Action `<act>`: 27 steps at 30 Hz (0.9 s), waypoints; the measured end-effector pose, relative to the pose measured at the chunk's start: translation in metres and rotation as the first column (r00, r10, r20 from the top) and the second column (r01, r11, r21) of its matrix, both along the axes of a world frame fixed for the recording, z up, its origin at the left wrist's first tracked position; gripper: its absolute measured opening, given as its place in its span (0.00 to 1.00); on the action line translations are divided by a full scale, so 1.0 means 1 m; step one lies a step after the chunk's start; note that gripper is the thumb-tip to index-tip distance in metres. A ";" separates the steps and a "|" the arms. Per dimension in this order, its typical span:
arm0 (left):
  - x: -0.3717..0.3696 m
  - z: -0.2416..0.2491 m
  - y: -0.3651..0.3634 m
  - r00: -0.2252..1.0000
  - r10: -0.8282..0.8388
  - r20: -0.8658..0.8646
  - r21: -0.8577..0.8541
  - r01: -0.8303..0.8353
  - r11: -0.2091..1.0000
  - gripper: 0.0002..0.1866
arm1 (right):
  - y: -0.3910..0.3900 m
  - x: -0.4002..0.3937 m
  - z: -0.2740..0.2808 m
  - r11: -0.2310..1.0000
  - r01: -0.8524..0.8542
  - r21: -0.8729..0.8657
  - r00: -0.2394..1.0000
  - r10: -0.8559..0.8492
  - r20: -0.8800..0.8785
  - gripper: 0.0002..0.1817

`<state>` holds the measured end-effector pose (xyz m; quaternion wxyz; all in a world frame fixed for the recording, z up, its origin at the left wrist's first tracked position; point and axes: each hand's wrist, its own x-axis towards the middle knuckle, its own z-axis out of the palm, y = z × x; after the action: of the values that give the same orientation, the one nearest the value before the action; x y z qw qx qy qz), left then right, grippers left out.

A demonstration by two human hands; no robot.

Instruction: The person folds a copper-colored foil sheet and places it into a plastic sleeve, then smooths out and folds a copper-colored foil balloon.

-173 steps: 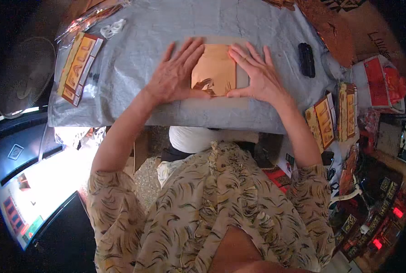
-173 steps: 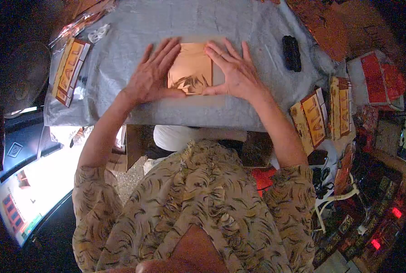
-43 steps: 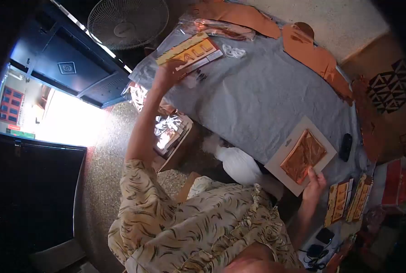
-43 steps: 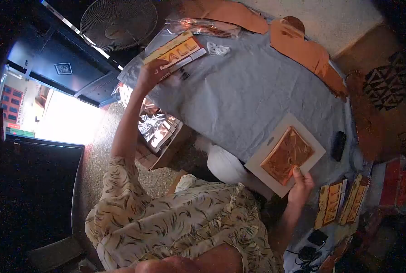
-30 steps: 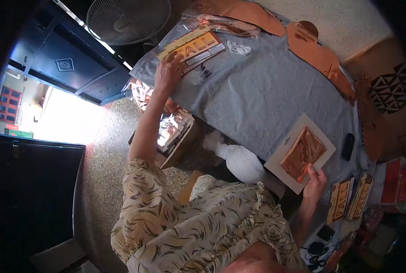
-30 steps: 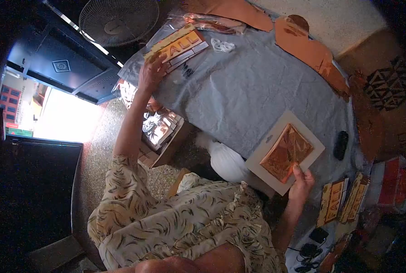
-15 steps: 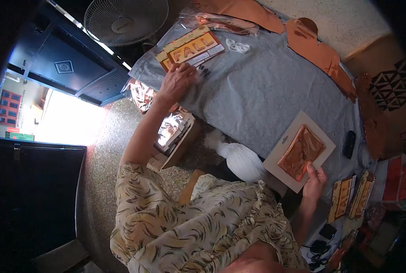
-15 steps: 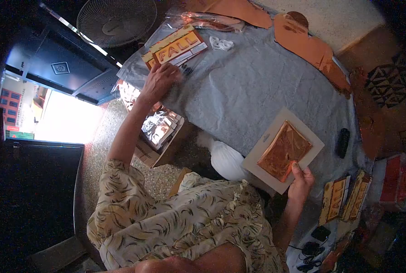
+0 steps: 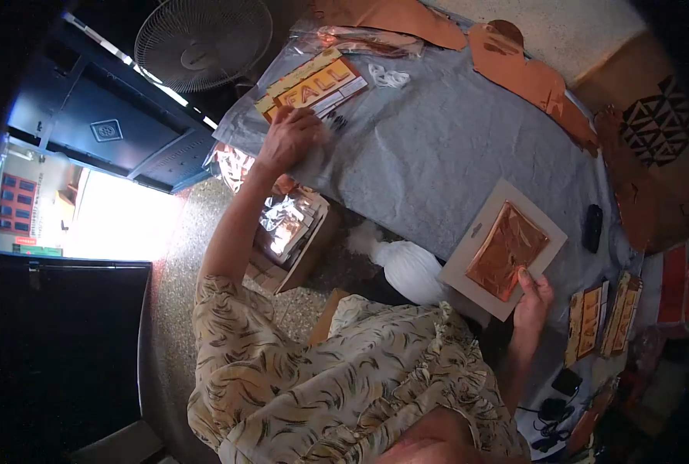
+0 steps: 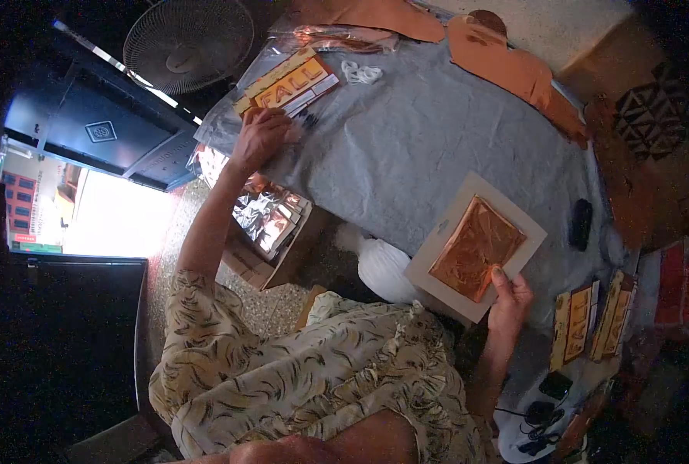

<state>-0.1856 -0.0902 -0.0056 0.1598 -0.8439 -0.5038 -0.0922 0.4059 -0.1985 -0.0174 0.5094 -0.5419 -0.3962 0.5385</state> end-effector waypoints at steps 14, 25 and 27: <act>0.014 0.047 0.012 0.905 0.153 0.397 0.388 -0.316 0.865 0.06 | 0.001 -0.021 0.010 0.996 0.046 0.080 0.999 -0.045 -0.017 0.16; 0.056 0.099 0.016 0.277 -0.098 0.956 0.137 -0.124 0.983 0.06 | -0.003 0.006 0.004 0.998 0.041 0.038 0.998 -0.039 -0.039 0.12; 0.076 0.120 0.013 0.196 -0.064 0.978 0.074 -0.042 0.996 0.10 | -0.005 0.013 0.003 0.999 0.037 0.030 0.998 -0.036 -0.049 0.15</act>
<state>-0.1098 -0.0768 0.1140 -0.1614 -0.5902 -0.4805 -0.6283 0.4190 -0.2033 -0.0148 0.5367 -0.5280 -0.3821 0.5360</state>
